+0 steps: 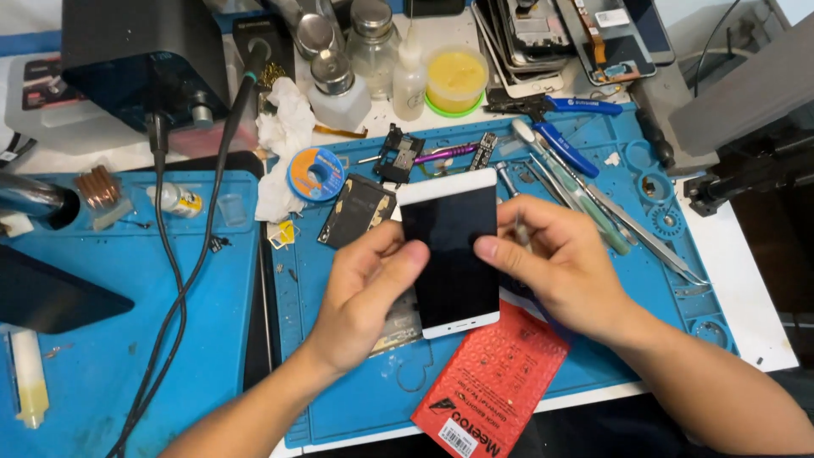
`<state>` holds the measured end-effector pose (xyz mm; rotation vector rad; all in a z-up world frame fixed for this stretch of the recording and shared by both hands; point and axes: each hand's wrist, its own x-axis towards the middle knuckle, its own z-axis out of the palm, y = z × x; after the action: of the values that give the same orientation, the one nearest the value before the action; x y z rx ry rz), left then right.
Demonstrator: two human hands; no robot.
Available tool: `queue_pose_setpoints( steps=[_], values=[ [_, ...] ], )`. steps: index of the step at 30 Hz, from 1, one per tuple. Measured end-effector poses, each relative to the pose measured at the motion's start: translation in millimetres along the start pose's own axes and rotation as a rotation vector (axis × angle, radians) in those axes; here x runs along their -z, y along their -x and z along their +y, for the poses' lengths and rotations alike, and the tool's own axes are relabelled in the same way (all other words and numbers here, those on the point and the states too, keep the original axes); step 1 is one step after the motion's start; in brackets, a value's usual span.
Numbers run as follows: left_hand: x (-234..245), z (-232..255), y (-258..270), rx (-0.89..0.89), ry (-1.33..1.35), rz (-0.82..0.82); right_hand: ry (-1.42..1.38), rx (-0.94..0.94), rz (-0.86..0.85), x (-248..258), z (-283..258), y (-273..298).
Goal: The person uses a metal spudger to pry and separate the screen assembly from a smartphone chassis. They then use a white stylus-like tool to carefully scrape and clean the surface of the exposed motherboard.
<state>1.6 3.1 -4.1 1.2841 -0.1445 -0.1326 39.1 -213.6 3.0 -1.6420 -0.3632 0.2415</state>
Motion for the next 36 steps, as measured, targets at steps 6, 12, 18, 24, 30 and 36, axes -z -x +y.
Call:
queue_pose_setpoints(
  steps=[6,12,18,24,30,36],
  values=[
    [-1,-9,0,-0.046,-0.007,-0.069,0.203,0.014,0.108,0,2,1],
    [1,-4,-5,0.196,0.196,0.092,0.18,0.013,-0.03,3,-3,-5],
    [-3,14,-10,0.42,0.385,0.351,0.202,-0.03,-0.105,2,-3,-7],
    [4,8,-9,0.381,0.338,0.206,0.259,0.01,-0.242,0,-4,-6],
    [5,10,-10,0.234,0.573,-0.035,0.229,0.007,-0.194,-1,-7,-6],
    [16,-9,-7,0.133,0.712,-0.285,0.169,0.018,0.003,7,-9,-11]
  ],
)
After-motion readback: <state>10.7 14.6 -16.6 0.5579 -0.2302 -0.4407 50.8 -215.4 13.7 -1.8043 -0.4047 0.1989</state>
